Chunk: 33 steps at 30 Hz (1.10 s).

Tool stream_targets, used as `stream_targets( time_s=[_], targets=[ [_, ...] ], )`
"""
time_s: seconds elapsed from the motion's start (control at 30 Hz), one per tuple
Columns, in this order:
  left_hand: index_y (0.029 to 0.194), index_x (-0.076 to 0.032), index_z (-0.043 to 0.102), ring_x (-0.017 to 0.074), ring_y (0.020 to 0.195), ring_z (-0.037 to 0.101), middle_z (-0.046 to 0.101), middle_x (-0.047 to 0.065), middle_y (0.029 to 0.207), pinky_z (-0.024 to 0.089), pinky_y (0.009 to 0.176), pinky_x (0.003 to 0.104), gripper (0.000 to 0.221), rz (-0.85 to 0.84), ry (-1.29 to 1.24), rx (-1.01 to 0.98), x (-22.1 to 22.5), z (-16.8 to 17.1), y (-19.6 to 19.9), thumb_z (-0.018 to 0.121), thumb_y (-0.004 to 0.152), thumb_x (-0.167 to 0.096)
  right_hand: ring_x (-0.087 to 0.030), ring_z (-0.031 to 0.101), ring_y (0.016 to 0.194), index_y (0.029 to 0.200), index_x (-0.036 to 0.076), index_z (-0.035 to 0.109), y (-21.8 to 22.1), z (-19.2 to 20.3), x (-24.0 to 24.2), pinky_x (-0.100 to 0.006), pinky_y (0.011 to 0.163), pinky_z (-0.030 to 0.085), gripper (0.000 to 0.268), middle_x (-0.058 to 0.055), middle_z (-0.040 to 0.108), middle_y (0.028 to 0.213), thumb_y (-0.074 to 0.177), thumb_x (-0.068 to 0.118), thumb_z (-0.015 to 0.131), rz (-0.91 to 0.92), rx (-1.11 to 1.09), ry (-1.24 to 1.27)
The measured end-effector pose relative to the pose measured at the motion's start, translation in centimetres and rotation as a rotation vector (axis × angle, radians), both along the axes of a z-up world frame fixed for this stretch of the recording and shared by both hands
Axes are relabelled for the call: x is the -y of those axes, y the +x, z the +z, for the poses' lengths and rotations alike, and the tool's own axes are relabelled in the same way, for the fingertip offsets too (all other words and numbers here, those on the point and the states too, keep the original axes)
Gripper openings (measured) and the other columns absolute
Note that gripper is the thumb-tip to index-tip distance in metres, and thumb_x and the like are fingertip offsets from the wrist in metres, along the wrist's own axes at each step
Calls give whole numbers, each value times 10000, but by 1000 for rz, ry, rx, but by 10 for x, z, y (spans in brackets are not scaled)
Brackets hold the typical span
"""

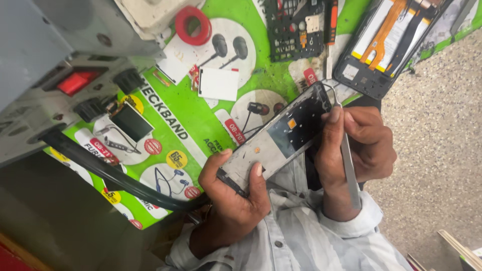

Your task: The person uses a metal prying tool to carefully separate the screen assembly from the smartphone's frame. They then handle a yellow battery package and apply a strip of white adhesive tape to its edge.

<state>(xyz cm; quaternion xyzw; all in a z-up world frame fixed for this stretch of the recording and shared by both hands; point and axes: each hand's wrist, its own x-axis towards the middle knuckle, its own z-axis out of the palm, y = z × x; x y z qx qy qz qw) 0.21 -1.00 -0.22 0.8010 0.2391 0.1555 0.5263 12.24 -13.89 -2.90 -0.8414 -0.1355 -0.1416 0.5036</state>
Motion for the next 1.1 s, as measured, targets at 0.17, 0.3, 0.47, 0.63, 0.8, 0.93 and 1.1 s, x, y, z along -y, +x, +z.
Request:
stream_targets(
  time_s=[0.17, 0.3, 0.47, 0.63, 0.8, 0.93, 1.1],
  targets=[
    [1427, 5, 279, 244, 1129, 629, 483, 209, 1271, 573, 991, 332, 600, -1, -62, 25, 0, 0, 1, 689, 990, -16, -201, 686, 789, 1010, -8, 504, -5, 3, -1, -282, 752, 544, 248, -181, 705, 907, 1135, -48, 715, -32, -6, 19],
    [1427, 3, 273, 245, 1138, 630, 482, 206, 1273, 576, 998, 326, 586, -82, -54, 24, -6, 3, -1, 681, 1007, -4, -211, 684, 773, 1036, 5, 513, -3, 0, -7, -271, 704, 536, 228, -185, 712, 903, 1132, -42, 714, -4, 13, 63],
    [1421, 8, 280, 246, 1124, 625, 483, 212, 1258, 576, 983, 326, 592, -37, -59, 8, -5, 5, 4, 685, 990, 0, -196, 685, 726, 983, 17, 507, -11, 7, -19, -264, 637, 525, 238, -155, 710, 895, 1083, -37, 716, 136, 101, -17],
    [1435, 9, 271, 237, 1146, 633, 489, 211, 1281, 576, 1005, 320, 585, -47, -111, 25, -6, 2, 1, 674, 1010, 2, -176, 686, 707, 978, 24, 586, -12, 13, -23, -255, 616, 522, 168, -157, 721, 910, 1080, -33, 707, -17, 17, -168],
    [1438, 11, 266, 255, 1155, 623, 487, 225, 1283, 565, 1017, 340, 583, -37, -151, 52, -5, 3, 3, 658, 1007, 28, -182, 677, 767, 939, 29, 522, -15, 19, -26, -301, 664, 530, 201, -120, 682, 859, 1025, -34, 693, 259, 81, -34],
    [1436, 12, 269, 250, 1134, 629, 494, 221, 1266, 570, 995, 330, 604, -23, -119, 23, -3, 5, 1, 674, 989, 29, -142, 636, 727, 1044, 12, 575, -15, 15, -26, -252, 635, 523, 134, -136, 680, 918, 1107, -74, 656, -48, -122, -25],
    [1446, 1, 279, 249, 1134, 625, 494, 215, 1275, 559, 1012, 334, 582, -4, -150, 38, -1, 4, 5, 657, 1005, 34, -221, 678, 791, 960, 64, 506, -20, 20, -23, -296, 622, 525, 236, -132, 665, 877, 1006, -47, 709, 337, 79, 8]
  ],
)
